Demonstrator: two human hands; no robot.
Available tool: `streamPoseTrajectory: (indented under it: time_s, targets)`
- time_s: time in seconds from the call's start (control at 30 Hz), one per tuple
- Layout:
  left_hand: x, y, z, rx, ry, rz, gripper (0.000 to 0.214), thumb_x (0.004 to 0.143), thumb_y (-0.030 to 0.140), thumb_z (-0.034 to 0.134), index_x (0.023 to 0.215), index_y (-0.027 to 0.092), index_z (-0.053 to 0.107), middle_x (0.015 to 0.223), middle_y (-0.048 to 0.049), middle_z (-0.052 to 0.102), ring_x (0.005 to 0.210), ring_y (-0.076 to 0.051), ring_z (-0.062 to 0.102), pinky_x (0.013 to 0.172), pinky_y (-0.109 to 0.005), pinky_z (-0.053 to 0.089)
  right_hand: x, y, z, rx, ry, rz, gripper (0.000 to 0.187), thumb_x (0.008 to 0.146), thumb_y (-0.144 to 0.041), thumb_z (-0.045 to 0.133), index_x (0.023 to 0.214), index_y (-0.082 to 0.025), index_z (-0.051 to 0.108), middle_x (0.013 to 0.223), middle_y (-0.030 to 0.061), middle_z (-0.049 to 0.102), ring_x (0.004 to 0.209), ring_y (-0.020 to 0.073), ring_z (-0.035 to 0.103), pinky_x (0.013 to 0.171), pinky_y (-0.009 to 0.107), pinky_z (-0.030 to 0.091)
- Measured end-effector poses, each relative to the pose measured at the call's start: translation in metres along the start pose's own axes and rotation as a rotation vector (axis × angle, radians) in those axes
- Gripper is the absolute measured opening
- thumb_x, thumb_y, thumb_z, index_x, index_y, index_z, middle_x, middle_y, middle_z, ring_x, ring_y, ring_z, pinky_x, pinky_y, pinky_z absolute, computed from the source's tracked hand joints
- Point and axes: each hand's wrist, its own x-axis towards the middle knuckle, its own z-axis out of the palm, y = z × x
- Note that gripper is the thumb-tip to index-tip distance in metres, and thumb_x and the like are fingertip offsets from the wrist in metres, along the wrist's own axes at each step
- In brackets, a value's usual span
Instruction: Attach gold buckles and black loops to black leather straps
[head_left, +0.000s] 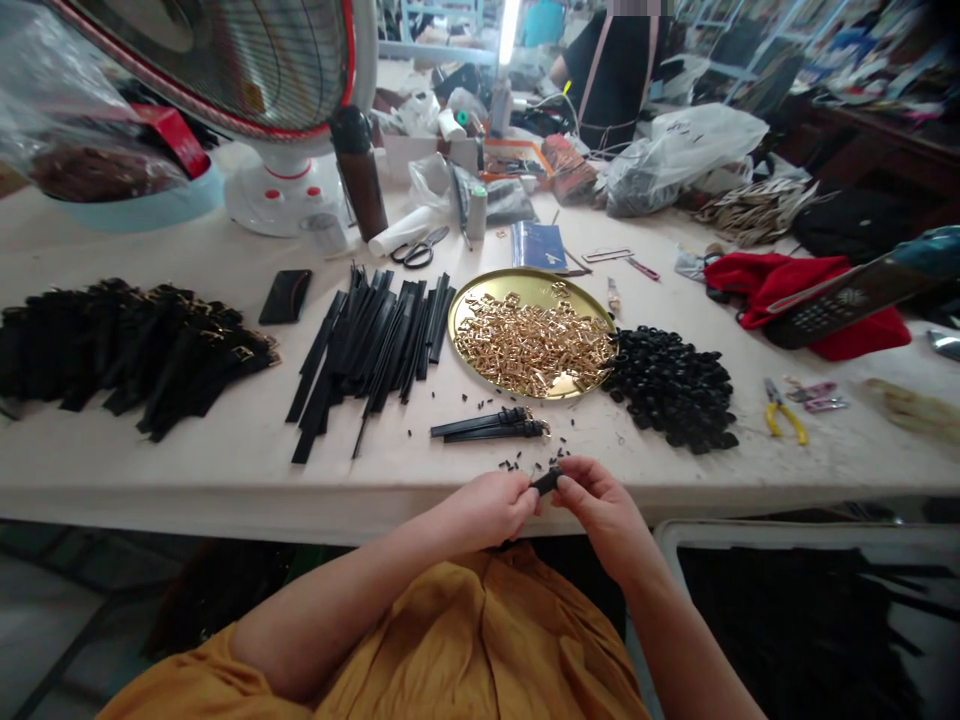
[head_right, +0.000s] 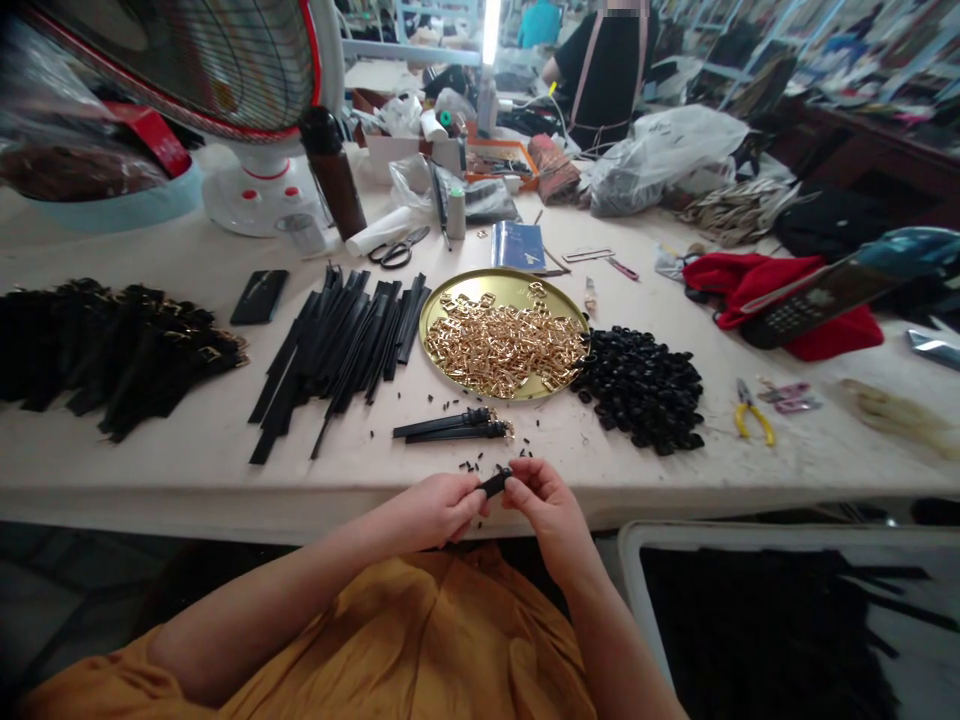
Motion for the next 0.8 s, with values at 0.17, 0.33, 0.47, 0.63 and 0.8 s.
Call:
streamPoseTrajectory:
  time_s: [0.17, 0.33, 0.47, 0.63, 0.8]
  targets:
    - [-0.001, 0.005, -0.004, 0.082, -0.087, -0.029, 0.029, 0.079, 0.028, 0.033, 0.073, 0.015, 0.058, 0.046, 0.0027, 0.047, 0.043, -0.011, 0.043, 0.045, -0.021, 0.03, -0.003, 0.0, -0.003, -0.144, -0.077, -0.053, 0.028, 0.064, -0.039, 0.069, 0.082, -0.019, 0.061, 0.068, -0.0002, 0.061, 0.064, 0.0147, 0.056, 0.065, 0.03, 0.045]
    - [-0.001, 0.005, -0.005, 0.039, -0.136, -0.11, 0.027, 0.077, 0.029, 0.035, 0.073, 0.016, 0.057, 0.044, 0.0037, 0.045, 0.04, -0.011, 0.042, 0.042, -0.02, 0.029, -0.008, -0.002, -0.008, -0.141, -0.088, -0.038, 0.024, 0.064, -0.036, 0.07, 0.079, -0.02, 0.06, 0.066, -0.0018, 0.061, 0.064, 0.0134, 0.056, 0.065, 0.027, 0.044]
    - [-0.001, -0.001, -0.001, -0.029, -0.109, -0.136, 0.026, 0.078, 0.031, 0.034, 0.074, 0.016, 0.056, 0.044, 0.0041, 0.046, 0.037, -0.01, 0.039, 0.04, -0.02, 0.026, -0.006, 0.004, -0.006, 0.099, -0.123, 0.15, 0.032, 0.067, -0.041, 0.067, 0.089, -0.019, 0.062, 0.069, -0.0011, 0.062, 0.06, 0.0111, 0.056, 0.066, 0.028, 0.045]
    - [0.004, -0.014, 0.004, 0.035, -0.057, -0.122, 0.029, 0.079, 0.032, 0.035, 0.072, 0.016, 0.058, 0.046, 0.0023, 0.05, 0.041, -0.012, 0.042, 0.043, -0.021, 0.025, -0.001, 0.009, -0.002, 0.088, -0.116, 0.127, 0.025, 0.066, -0.037, 0.068, 0.082, -0.019, 0.062, 0.07, -0.0018, 0.06, 0.058, 0.0104, 0.053, 0.064, 0.027, 0.044]
    - [0.01, -0.015, 0.007, 0.129, 0.025, -0.044, 0.028, 0.077, 0.032, 0.039, 0.067, 0.016, 0.061, 0.054, -0.001, 0.055, 0.051, -0.015, 0.046, 0.052, -0.023, 0.029, -0.002, 0.003, -0.006, -0.26, -0.092, -0.158, 0.011, 0.068, -0.029, 0.064, 0.076, -0.022, 0.064, 0.073, -0.0006, 0.06, 0.072, 0.0153, 0.054, 0.068, 0.028, 0.042]
